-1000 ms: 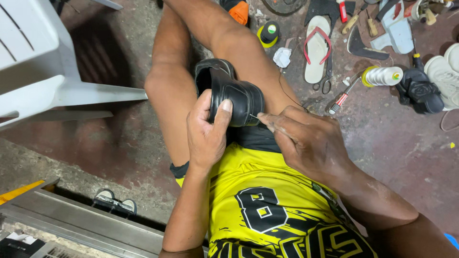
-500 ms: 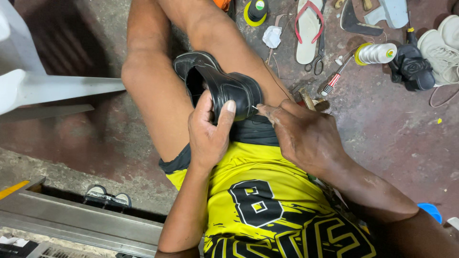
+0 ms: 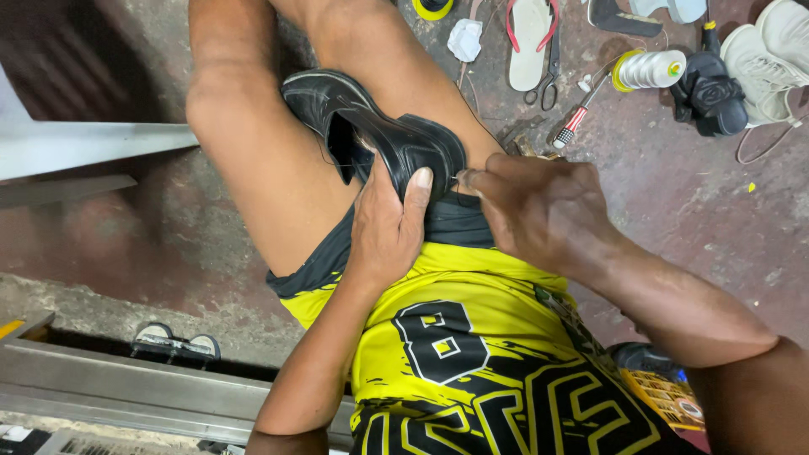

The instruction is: The person sews the sole of a black leather shoe by hand using a needle and thread, pulling the thread tight after each stitch.

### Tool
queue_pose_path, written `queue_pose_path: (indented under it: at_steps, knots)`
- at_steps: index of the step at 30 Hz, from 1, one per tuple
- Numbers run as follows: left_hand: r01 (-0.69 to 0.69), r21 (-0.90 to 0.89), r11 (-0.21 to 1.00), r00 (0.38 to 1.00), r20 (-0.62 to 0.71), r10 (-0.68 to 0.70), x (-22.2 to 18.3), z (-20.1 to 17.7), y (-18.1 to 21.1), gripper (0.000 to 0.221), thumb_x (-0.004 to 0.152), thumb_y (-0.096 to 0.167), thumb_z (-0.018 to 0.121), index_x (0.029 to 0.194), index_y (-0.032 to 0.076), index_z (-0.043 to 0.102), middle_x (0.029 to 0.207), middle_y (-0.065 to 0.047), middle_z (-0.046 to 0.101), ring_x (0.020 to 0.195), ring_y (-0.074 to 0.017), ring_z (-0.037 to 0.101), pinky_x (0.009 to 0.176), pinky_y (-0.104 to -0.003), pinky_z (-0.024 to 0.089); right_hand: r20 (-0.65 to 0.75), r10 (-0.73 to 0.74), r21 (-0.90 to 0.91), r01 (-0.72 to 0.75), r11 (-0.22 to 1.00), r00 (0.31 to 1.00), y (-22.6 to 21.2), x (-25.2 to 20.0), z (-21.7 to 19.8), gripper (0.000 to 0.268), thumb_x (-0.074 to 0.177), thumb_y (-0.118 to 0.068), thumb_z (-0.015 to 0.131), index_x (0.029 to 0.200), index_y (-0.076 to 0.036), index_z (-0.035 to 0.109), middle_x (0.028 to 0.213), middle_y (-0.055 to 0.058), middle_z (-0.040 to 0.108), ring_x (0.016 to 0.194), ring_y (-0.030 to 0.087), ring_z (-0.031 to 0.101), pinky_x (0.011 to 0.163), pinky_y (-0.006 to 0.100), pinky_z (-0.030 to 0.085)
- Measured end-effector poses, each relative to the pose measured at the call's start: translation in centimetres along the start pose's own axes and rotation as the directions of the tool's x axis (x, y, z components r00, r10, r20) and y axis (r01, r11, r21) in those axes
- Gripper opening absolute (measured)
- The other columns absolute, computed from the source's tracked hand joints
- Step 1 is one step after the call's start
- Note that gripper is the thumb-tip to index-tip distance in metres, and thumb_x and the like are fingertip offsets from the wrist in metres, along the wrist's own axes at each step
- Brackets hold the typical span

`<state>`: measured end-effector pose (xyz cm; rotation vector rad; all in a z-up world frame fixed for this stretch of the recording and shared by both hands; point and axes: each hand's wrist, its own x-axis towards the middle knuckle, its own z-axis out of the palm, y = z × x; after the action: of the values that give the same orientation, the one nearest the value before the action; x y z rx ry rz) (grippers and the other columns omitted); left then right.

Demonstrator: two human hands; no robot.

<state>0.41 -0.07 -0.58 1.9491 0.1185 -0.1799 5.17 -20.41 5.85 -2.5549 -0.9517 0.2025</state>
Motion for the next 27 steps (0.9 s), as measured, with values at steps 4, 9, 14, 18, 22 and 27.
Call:
queue_pose_path:
  at_steps: [4,9,14,18,22,27]
  knots:
    - [0.033,-0.073,0.997,0.999,0.016,-0.032,0.1,-0.9,0.4,0.045,0.103,0.032,0.058,0.13,-0.004,0.055,0.119,-0.027,0.068,0.113,-0.044,0.065,0.1,-0.047,0.05,0.036,-0.058,0.14,0.053,0.989,0.998,1.6,0.6,0.0,0.022,0.087,-0.012,0.072,0.109,-0.014,0.067,0.08,0.002,0.059,0.066,0.027,0.064,0.055,0.04,0.049]
    - [0.033,-0.046,0.998,0.999,-0.023,-0.034,0.1,-0.4,-0.5,0.031,0.104,0.03,0.058,0.112,0.0,0.064,0.107,-0.022,0.072,0.104,-0.043,0.067,0.094,-0.048,0.05,0.091,-0.144,0.07,0.138,0.988,0.985,0.9,0.6,0.0,0.013,0.087,-0.014,0.075,0.099,-0.012,0.068,0.076,0.004,0.059,0.064,0.027,0.064,0.053,0.041,0.049]
    - [-0.083,0.021,0.996,0.99,-0.109,0.085,-0.1,0.8,-1.1,0.03,0.108,0.026,0.056,0.118,-0.001,0.063,0.112,-0.025,0.068,0.105,-0.0459,0.063,0.096,-0.051,0.047,0.08,-0.185,0.083,0.178,0.98,0.98,1.1,1.0,0.3,0.015,0.084,-0.011,0.072,0.099,-0.009,0.071,0.075,0.004,0.059,0.064,0.027,0.065,0.052,0.041,0.048]
    - [0.015,-0.035,0.999,0.998,-0.054,-0.017,0.4,0.7,-1.2,0.029,0.108,0.027,0.054,0.11,0.0,0.065,0.107,-0.024,0.07,0.102,-0.0442,0.066,0.093,-0.05,0.05,0.136,-0.112,0.103,0.099,0.99,0.984,1.5,1.5,1.2,0.01,0.088,-0.012,0.071,0.086,-0.01,0.062,0.073,0.006,0.059,0.061,0.028,0.064,0.051,0.042,0.049]
    - [-0.04,-0.028,0.999,0.996,-0.083,0.038,1.0,0.8,-0.8,0.03,0.108,0.025,0.054,0.115,-0.002,0.063,0.111,-0.026,0.068,0.105,-0.0465,0.064,0.094,-0.051,0.048,0.179,-0.028,0.069,0.016,0.997,0.984,0.6,2.4,1.9,0.016,0.09,-0.015,0.071,0.082,-0.01,0.058,0.071,0.006,0.06,0.059,0.029,0.063,0.05,0.045,0.046]
    - [0.172,-0.135,0.976,0.984,-0.031,-0.177,1.5,-0.1,-0.3,0.032,0.103,0.028,0.059,0.103,-0.003,0.066,0.097,-0.021,0.072,0.093,-0.0385,0.069,0.086,-0.046,0.053,0.157,0.012,0.166,-0.038,0.985,0.987,0.4,2.9,1.1,0.018,0.092,-0.018,0.071,0.089,-0.006,0.057,0.075,0.009,0.06,0.065,0.031,0.065,0.055,0.044,0.049]
